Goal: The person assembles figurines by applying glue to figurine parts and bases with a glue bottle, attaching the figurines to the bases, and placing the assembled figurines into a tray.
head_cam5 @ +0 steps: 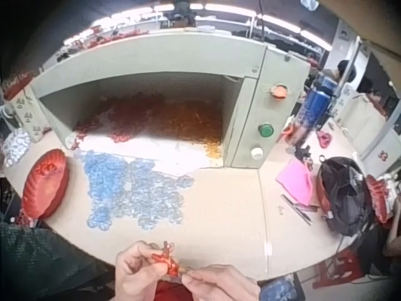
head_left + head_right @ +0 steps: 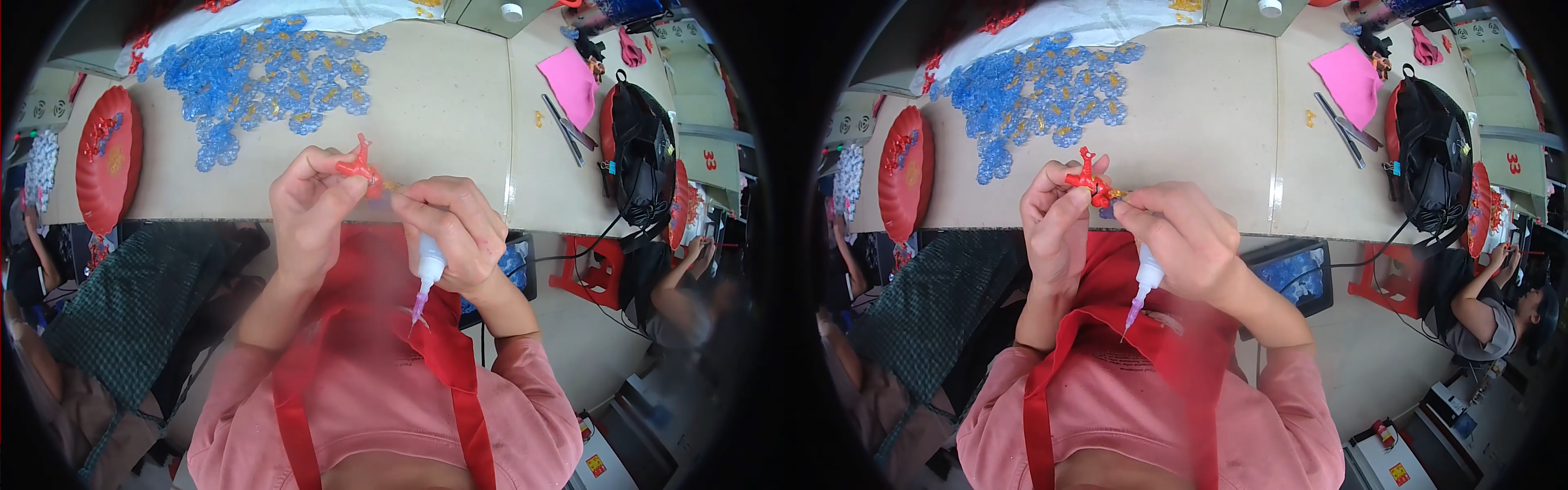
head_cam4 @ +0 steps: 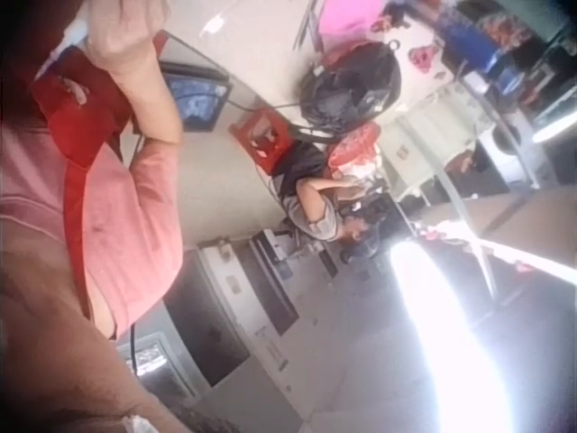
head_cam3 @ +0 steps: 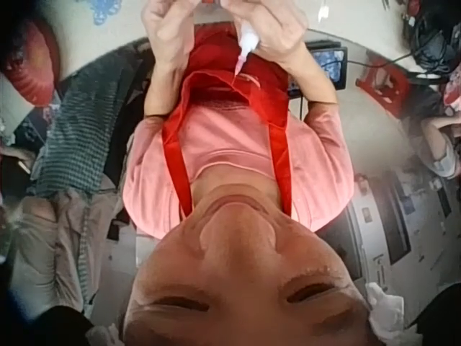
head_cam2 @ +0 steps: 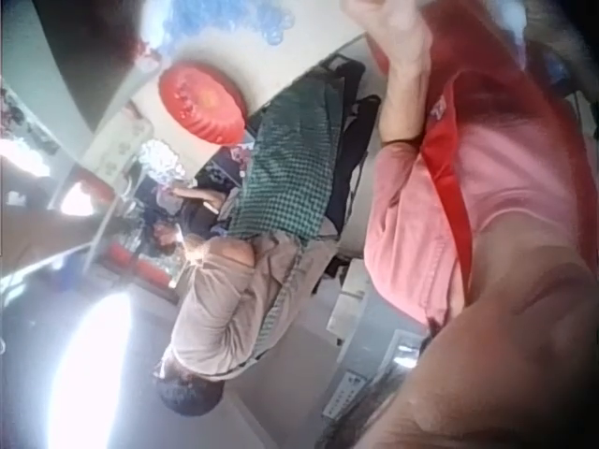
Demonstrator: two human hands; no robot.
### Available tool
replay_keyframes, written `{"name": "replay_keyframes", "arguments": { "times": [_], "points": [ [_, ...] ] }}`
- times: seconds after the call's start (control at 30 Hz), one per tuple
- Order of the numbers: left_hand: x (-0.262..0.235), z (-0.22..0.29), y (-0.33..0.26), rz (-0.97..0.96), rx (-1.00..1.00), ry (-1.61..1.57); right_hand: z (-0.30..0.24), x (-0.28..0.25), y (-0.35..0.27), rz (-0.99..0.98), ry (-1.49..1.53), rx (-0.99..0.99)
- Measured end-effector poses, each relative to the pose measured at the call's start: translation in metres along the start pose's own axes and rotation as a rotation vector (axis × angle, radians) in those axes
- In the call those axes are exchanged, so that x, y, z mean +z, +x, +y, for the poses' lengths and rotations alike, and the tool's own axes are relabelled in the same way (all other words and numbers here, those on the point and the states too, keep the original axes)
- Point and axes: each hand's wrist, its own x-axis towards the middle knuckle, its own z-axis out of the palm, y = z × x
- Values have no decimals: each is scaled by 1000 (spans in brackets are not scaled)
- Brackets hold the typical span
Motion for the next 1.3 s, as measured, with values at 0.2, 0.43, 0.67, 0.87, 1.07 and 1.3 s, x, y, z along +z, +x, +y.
{"name": "replay_keyframes", "arguments": {
  "times": [0.2, 0.43, 0.67, 0.87, 1.07, 1.3],
  "points": [
    [-4, -2, 1, -13, 10, -66, -2, 7, -6, 22, 41, 49],
    [-15, -8, 3, -45, -104, -170, -4, 14, -4, 28, 139, 193],
    [0, -7, -3, 43, -212, -275, -1, 5, 0, -14, 227, 195],
    [3, -8, -3, 84, -204, -187, 7, 3, 1, -12, 190, 90],
    [13, -2, -3, 130, -179, -86, 13, 1, 2, 5, 183, -2],
    [21, 4, -6, 150, -57, 67, 17, -3, 6, 2, 169, -64]
  ]
}}
